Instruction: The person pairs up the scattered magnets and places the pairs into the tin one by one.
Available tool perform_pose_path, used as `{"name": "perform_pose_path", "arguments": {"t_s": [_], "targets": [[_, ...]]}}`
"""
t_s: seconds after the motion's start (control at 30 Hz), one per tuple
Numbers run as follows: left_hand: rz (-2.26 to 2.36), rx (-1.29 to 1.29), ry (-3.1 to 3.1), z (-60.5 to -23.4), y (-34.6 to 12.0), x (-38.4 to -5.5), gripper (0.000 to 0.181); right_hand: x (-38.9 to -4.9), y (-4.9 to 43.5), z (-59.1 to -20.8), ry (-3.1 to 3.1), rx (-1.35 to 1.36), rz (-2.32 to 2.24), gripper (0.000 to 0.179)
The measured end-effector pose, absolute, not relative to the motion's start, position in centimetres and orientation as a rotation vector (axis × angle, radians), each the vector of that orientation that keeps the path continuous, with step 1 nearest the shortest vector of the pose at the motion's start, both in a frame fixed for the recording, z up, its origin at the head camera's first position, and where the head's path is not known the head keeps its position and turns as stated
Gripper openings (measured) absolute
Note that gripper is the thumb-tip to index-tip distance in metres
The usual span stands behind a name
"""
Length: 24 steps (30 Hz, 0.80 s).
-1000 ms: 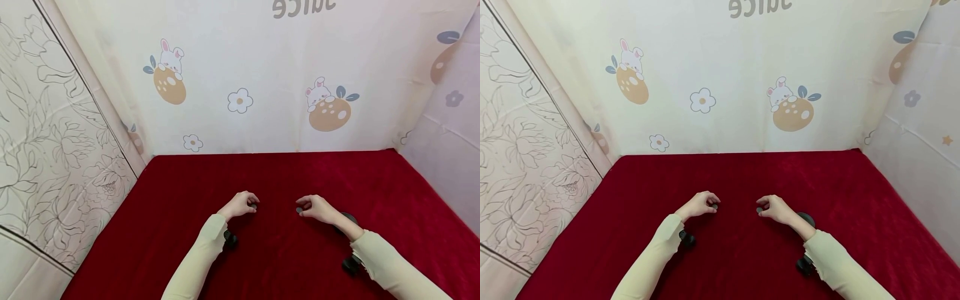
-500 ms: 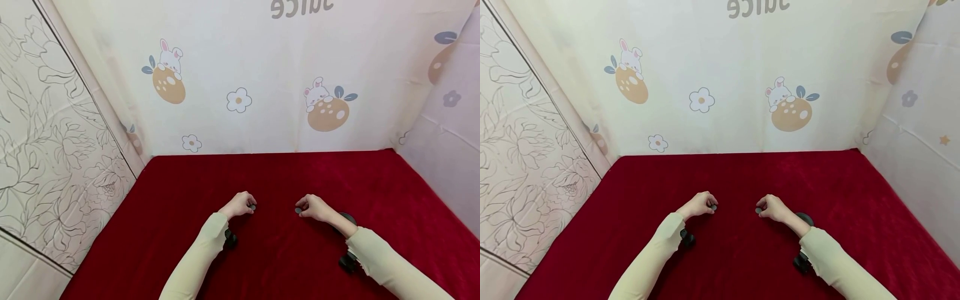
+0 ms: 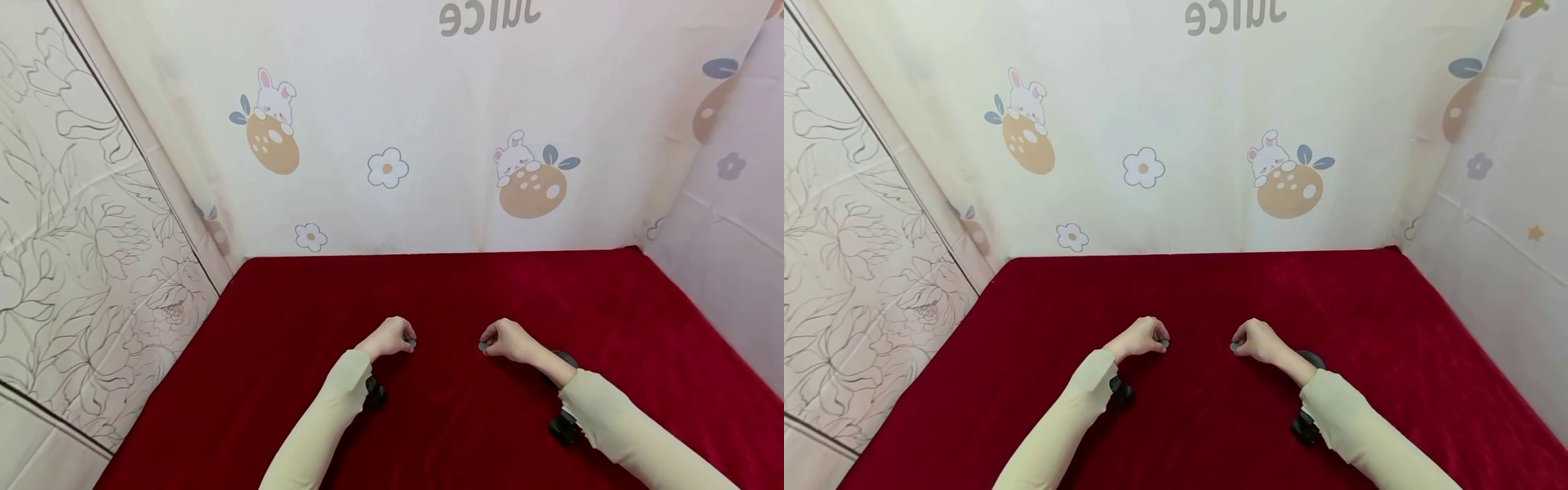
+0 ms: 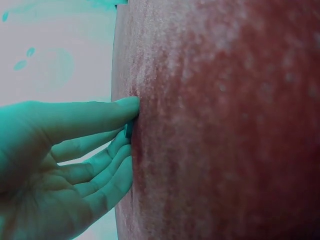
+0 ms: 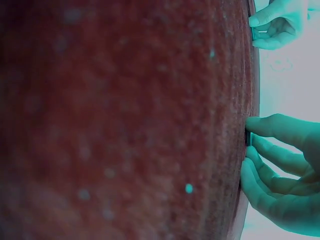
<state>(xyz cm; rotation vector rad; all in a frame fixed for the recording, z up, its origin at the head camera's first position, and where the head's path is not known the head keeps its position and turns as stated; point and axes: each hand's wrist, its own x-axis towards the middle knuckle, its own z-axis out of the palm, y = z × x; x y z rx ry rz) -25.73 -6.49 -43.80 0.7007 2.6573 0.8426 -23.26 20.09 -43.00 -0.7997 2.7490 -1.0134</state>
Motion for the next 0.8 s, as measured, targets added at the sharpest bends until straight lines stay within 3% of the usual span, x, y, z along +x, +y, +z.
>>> {"name": "perform_pose_path", "arguments": {"t_s": [0.8], "targets": [[0.782, 0.744, 2.638, -43.8, -3.1, -25.2, 0.012, -23.6, 17.9, -42.7, 2.661, -0.886, -1.002, 0.008]]}}
